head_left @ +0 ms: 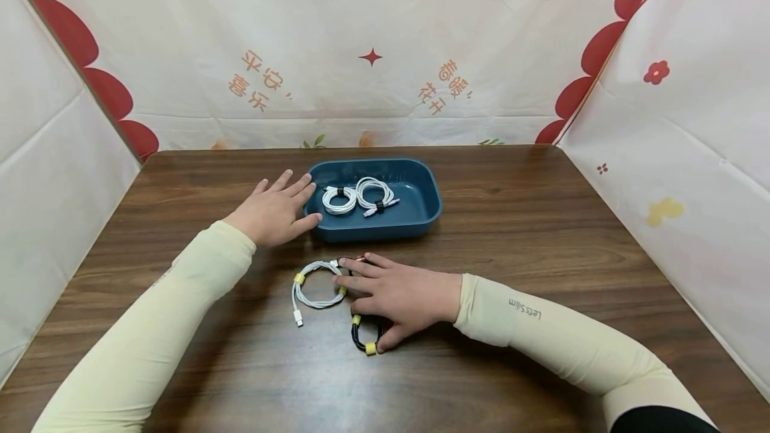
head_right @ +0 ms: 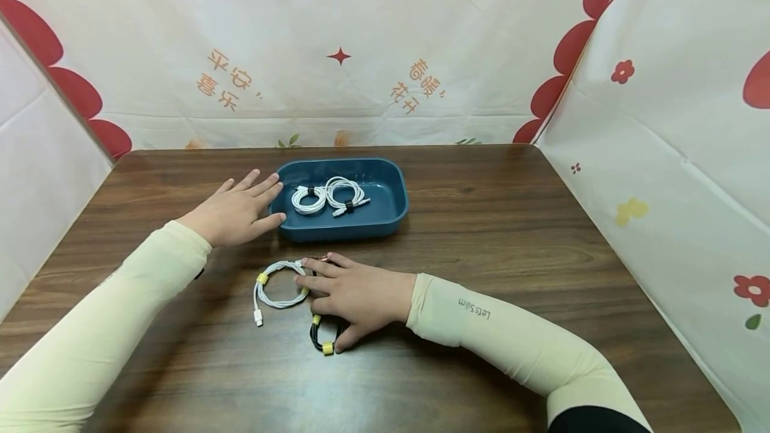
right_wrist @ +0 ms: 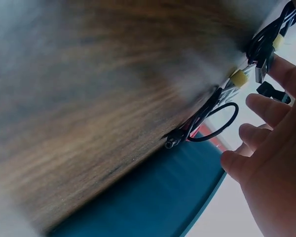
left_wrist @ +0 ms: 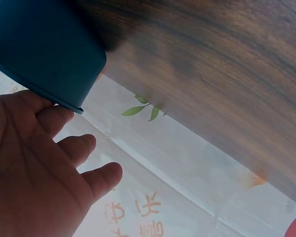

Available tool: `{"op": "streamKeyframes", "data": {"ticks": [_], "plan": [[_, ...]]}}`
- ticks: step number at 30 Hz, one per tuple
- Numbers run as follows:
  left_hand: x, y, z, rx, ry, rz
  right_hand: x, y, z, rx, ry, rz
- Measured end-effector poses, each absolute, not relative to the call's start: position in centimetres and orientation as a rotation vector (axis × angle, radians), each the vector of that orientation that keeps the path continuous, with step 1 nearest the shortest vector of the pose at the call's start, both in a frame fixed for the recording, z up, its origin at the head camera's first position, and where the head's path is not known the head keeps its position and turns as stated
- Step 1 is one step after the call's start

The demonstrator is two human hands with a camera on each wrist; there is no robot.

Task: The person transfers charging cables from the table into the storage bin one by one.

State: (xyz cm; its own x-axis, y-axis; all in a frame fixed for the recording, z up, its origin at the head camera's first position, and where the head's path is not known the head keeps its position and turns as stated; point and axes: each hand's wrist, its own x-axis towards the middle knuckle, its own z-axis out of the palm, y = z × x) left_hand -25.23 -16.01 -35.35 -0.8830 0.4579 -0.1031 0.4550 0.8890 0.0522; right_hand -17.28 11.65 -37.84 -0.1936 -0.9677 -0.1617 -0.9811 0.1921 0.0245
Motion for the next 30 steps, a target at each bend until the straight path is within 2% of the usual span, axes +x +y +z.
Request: {"op": "streamKeyframes", "data": {"ticks": [23, 30], "plan": [[-25.2, -15.9, -35.4, 0.723, 2.952, 0.067, -18.7, 12.1, -34.6, -1.87, 2.53, 0.175], [-25.2, -15.9, -35.5, 0.723, 2.958, 0.069, -19.5, 12.3, -33.3, -1.765, 2.575, 0.13]]}}
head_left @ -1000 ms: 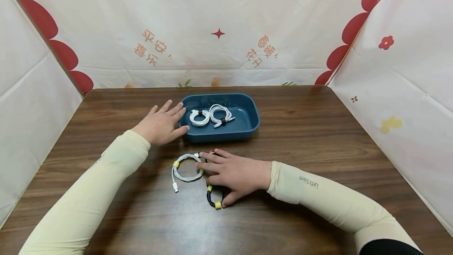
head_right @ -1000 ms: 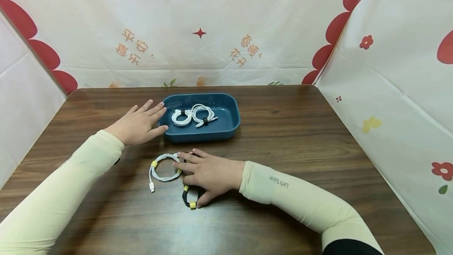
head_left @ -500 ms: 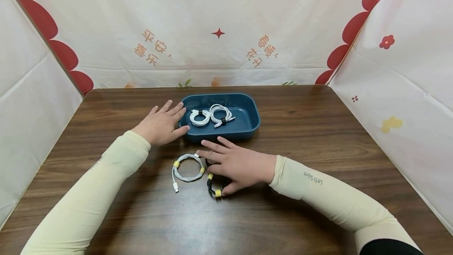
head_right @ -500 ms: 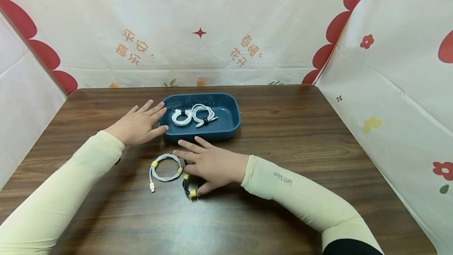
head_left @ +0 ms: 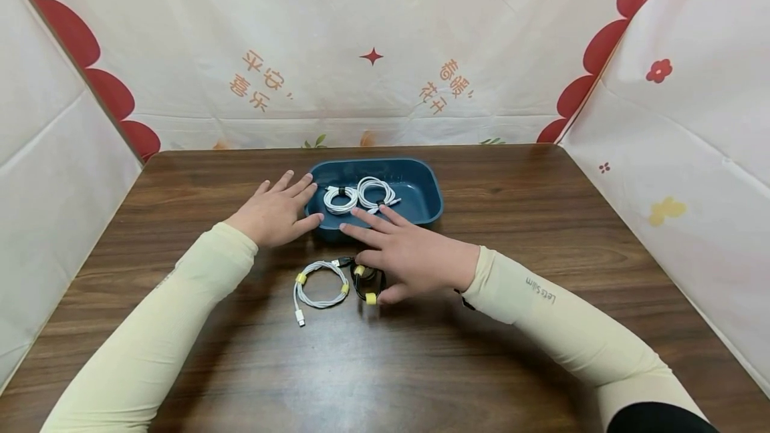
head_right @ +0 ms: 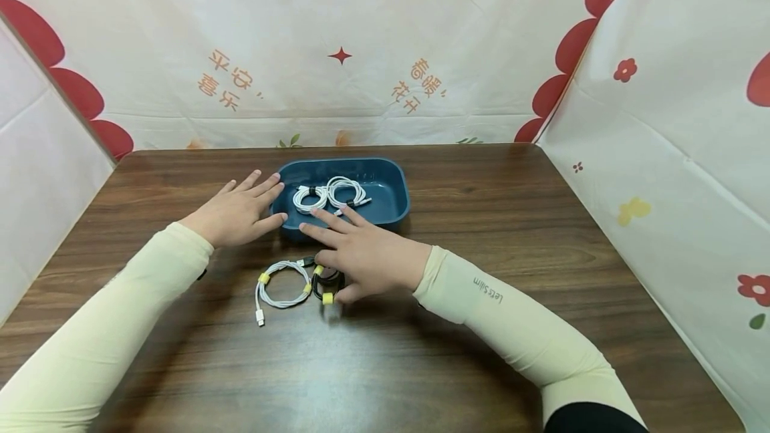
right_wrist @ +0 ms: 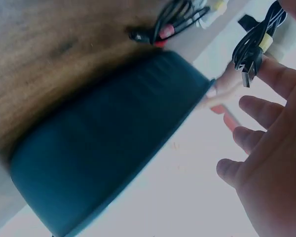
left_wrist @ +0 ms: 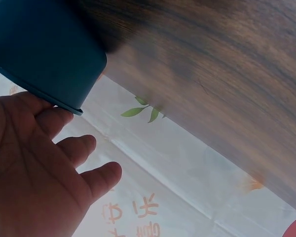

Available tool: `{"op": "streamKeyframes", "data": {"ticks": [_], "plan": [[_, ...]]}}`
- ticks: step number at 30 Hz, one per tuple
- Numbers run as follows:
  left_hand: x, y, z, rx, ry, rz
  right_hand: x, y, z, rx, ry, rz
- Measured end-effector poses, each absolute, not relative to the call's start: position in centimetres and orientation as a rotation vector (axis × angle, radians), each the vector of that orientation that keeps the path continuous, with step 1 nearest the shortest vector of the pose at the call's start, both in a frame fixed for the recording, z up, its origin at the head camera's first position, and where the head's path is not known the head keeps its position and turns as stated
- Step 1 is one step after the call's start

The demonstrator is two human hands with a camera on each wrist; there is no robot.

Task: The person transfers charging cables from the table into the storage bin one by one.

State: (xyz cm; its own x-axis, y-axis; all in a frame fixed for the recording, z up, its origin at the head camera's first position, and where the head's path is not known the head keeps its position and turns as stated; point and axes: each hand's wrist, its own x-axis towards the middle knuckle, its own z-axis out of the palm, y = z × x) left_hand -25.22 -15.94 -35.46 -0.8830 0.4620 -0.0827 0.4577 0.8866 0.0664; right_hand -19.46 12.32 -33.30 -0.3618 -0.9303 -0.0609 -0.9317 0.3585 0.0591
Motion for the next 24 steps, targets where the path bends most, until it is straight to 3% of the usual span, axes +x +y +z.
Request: {"op": "streamKeyframes", "data": {"ticks": [24], "plan": [[-25.2, -15.9, -35.5, 0.716, 2.952, 0.081, -23.6, 13.4, -30.6, -1.386, 2.74, -0.088]]}}
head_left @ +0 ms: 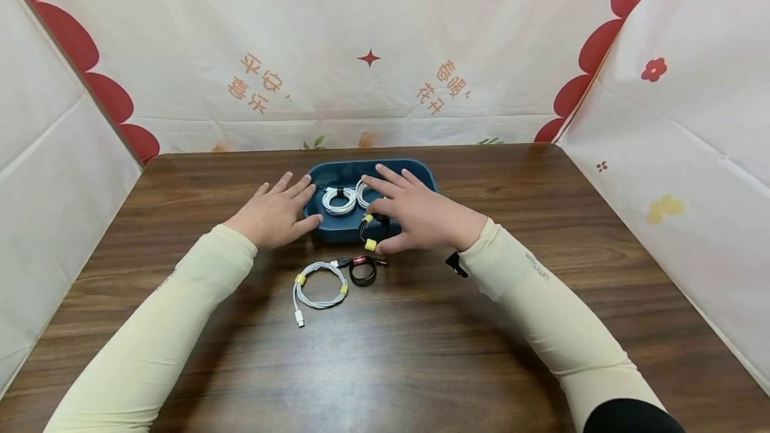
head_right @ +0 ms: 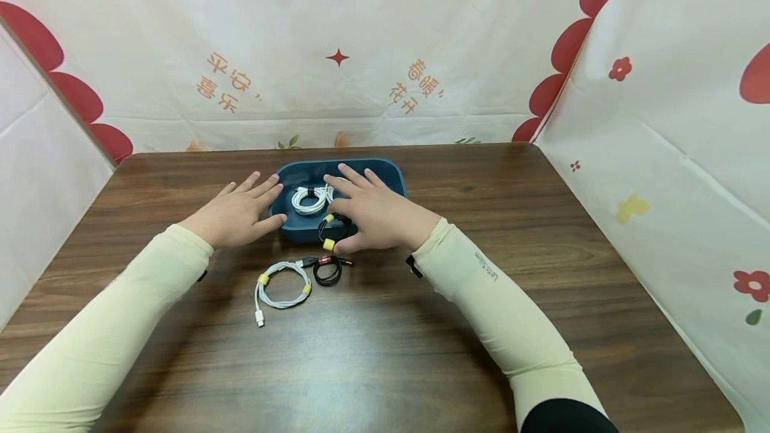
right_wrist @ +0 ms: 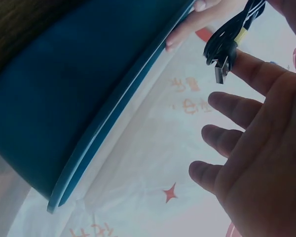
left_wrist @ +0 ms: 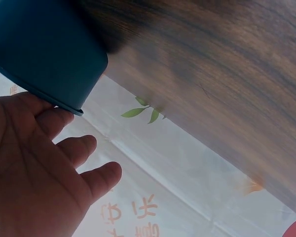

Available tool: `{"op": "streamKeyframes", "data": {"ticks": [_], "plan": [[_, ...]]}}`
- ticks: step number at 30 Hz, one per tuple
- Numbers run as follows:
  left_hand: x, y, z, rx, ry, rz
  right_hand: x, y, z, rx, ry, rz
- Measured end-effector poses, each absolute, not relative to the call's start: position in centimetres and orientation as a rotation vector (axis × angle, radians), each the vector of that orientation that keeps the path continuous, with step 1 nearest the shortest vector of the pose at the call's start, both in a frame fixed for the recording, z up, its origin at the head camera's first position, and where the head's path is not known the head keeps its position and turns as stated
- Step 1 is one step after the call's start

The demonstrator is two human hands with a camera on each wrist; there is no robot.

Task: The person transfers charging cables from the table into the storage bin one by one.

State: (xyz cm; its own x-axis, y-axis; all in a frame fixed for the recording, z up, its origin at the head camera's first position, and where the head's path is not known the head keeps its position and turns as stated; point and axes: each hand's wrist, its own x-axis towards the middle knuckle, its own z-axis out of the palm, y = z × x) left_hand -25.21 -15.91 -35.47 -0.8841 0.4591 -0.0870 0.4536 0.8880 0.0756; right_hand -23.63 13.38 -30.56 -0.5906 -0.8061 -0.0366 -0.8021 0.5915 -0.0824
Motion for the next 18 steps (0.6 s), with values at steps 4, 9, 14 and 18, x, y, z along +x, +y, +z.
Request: {"op": "streamKeyframes", "data": {"ticks": [4, 9, 14, 18], "plan": [[-25.2, -16.0, -35.5, 0.718, 2.954, 0.09, -24.3, 13.4, -30.6, -1.324, 2.78, -0.08], [-25.1, -16.0, -35.5, 0.722, 2.946, 0.098, -24.8, 13.4, -30.4, -1.222, 2.845, -0.065], [-25.1, -15.9, -35.4, 0.73, 2.945, 0.098, -25.5, 13.3, -30.1, -1.129, 2.891, -0.093], [-25.1, -15.9, -35.4, 0.729, 2.946, 0.102, -26.3, 13.4, -29.6, -1.045, 2.905, -0.168]]}}
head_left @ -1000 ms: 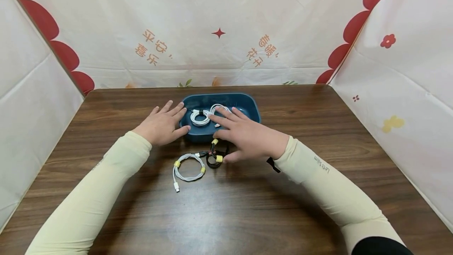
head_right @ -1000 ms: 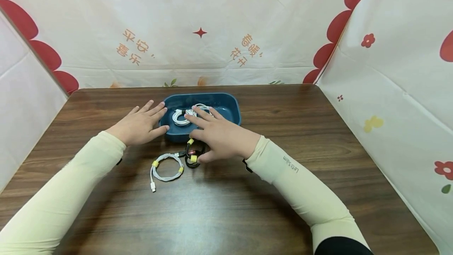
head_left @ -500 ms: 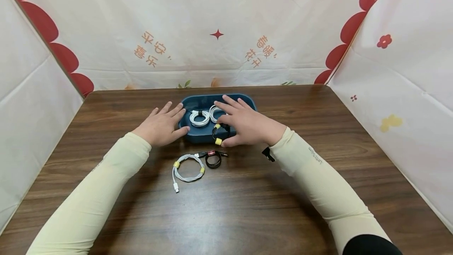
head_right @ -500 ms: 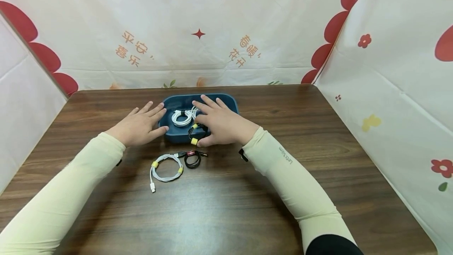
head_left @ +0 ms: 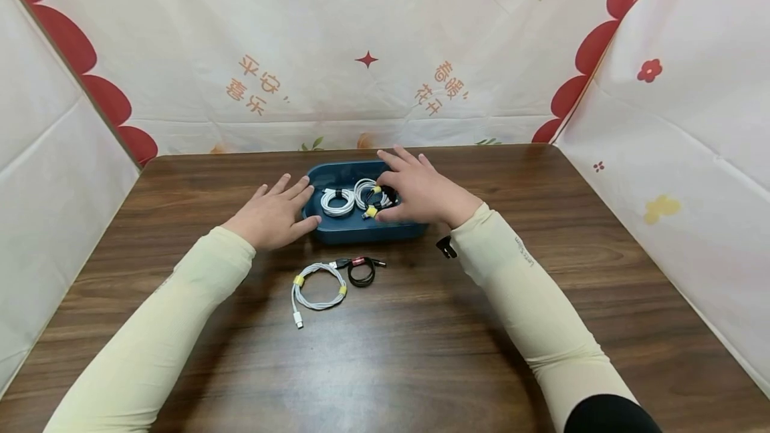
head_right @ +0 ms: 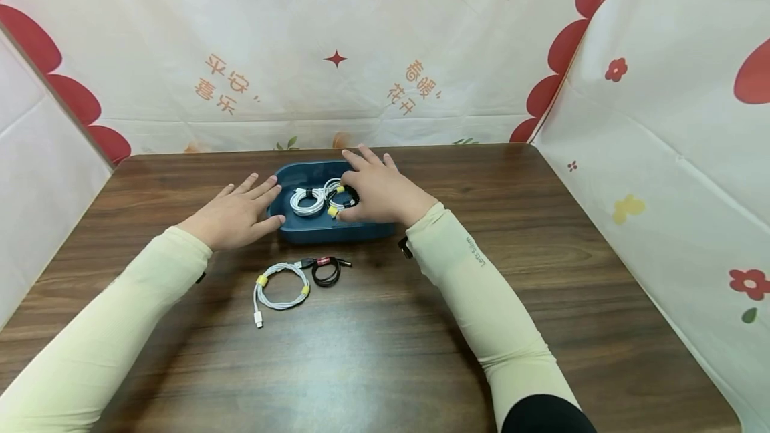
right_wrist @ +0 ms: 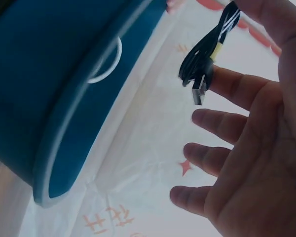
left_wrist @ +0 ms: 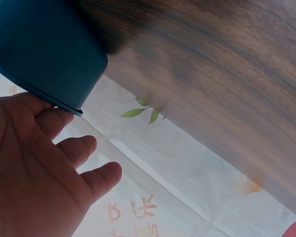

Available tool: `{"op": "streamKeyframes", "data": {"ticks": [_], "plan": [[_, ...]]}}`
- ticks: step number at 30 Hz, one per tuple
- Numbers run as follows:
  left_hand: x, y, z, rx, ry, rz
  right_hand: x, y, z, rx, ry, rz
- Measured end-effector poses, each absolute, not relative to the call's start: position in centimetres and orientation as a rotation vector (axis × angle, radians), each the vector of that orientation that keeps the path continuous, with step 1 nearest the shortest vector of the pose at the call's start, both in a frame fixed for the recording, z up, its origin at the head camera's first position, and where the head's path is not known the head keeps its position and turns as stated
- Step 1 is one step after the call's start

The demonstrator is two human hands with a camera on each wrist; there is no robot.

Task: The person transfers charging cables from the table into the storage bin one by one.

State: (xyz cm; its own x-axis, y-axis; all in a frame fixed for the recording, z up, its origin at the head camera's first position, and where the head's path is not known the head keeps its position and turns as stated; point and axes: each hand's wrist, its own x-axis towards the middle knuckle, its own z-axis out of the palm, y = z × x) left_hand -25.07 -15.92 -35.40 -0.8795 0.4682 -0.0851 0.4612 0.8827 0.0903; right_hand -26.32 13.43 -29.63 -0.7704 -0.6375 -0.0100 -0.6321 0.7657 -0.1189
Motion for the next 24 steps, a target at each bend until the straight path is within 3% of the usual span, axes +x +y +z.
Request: {"op": "streamKeyframes", "data": {"ticks": [24], "plan": [[-25.2, -16.0, -35.6, 0.716, 2.945, 0.117, -30.7, 13.7, -28.9, -0.722, 2.932, -0.271]]}}
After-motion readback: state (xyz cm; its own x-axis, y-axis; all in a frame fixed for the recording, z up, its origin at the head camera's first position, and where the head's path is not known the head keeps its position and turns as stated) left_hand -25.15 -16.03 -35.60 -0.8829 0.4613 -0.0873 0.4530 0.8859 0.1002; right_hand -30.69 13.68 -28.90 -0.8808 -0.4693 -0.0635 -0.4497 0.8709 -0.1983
